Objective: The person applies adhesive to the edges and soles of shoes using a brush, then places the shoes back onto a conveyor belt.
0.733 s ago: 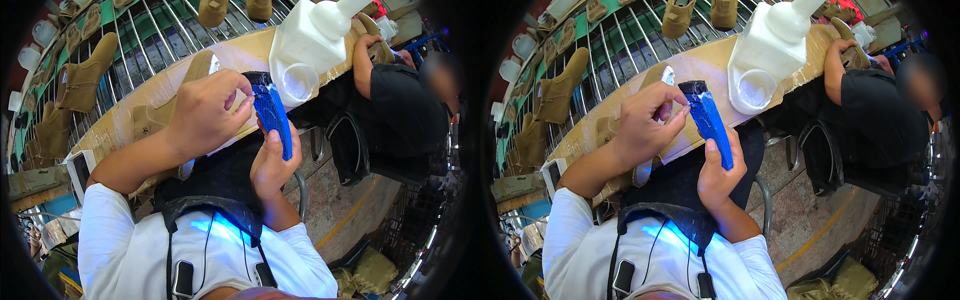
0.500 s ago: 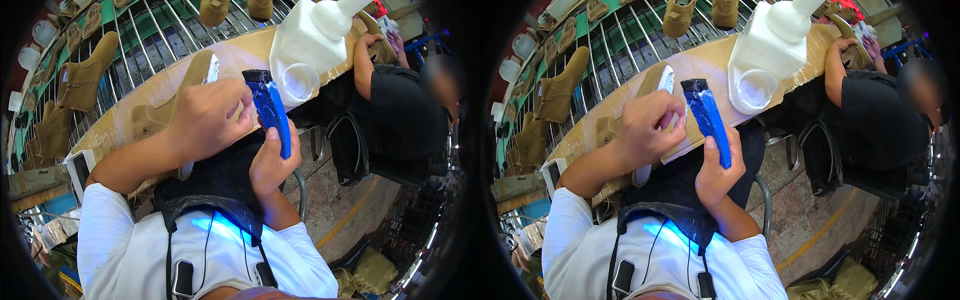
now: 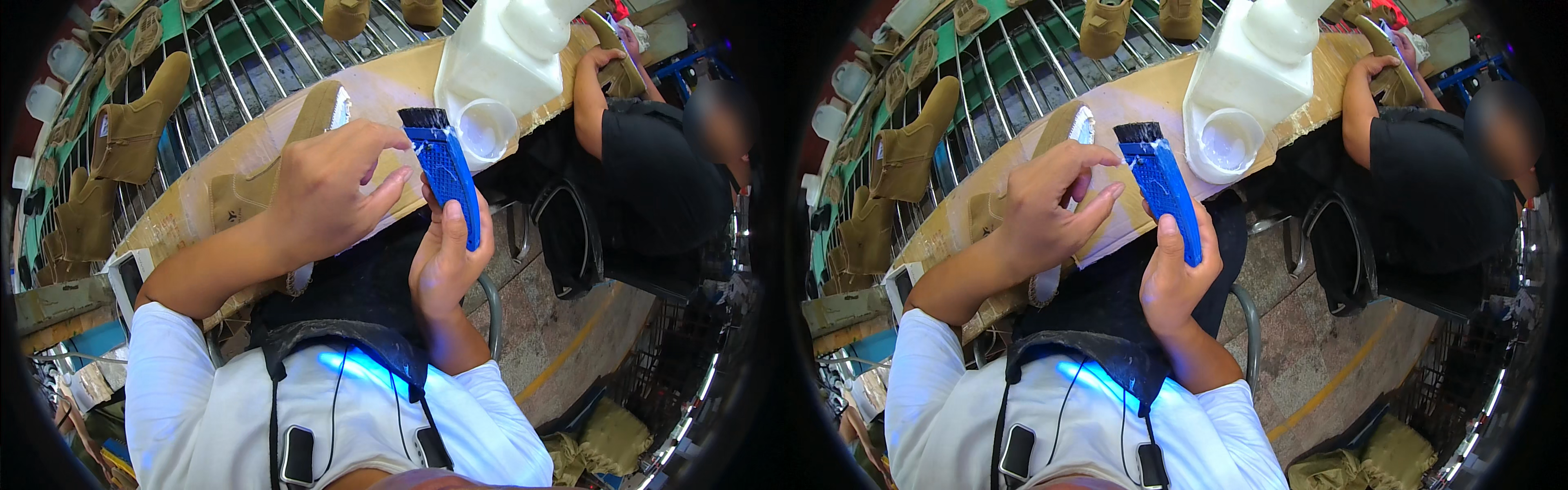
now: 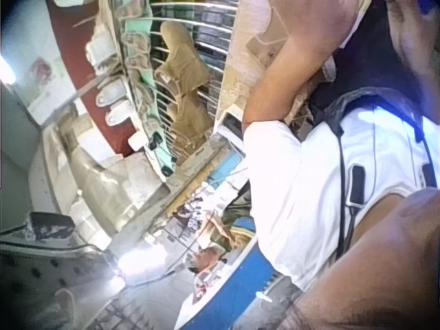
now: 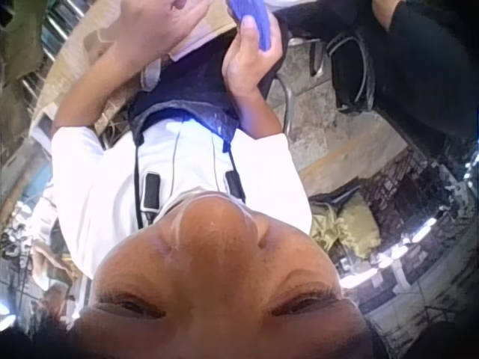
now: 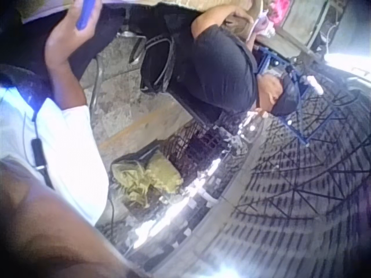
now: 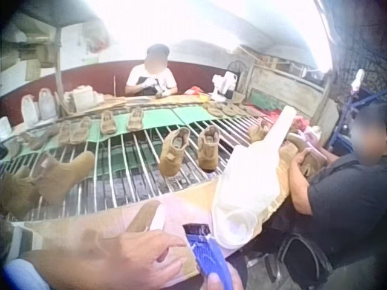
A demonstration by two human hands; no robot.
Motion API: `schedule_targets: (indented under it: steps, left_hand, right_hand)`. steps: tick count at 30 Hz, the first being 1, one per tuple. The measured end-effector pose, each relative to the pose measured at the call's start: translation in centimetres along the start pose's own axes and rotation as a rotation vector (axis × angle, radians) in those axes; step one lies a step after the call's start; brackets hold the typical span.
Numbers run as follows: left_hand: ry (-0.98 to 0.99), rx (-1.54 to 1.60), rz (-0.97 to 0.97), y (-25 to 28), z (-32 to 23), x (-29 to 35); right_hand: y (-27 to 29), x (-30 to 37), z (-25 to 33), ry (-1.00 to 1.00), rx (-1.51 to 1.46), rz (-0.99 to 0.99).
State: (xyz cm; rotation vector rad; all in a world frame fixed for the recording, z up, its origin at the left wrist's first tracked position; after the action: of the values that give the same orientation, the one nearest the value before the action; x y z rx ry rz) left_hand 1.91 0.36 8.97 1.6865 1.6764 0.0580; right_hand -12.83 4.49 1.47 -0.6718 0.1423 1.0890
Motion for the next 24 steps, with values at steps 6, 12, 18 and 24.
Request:
schedule_targets:
  steps: [6,12,18,24]
  left_hand:
    - [-0.135,-0.080,-0.066,-0.2,-0.5,-0.1]
    - [-0.070,0.019,-0.048,-0.5,0.1,-0.2]
    - [0.074,0.394,0.340,-0.5,-2.7,2.6]
    - [0.154,0.058,0.036,1.0,0.2,0.2]
  right_hand:
    - [0.0,0.7,0.4,0.130,0.198,0.079]
    - [-0.6,0.9,1.2,0.273,0.326,0.125]
    - [-0.2,0.0,-0.5,0.035,0.270,0.044]
    - [-0.3,0.4,0.0,0.070,0.066,-0.027]
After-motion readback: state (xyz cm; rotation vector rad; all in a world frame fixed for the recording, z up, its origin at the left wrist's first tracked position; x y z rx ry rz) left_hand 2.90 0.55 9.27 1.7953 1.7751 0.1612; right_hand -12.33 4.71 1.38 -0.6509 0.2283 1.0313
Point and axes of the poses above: each hand's wrist, its own x-axis away from the middle knuckle, its own y-axis out of the back of the hand, z = x × y, the point moved 7 cm from there along -x, towards the middle knuckle, and after that the axes turned 14 degrees about y, right-handed, at the moved point
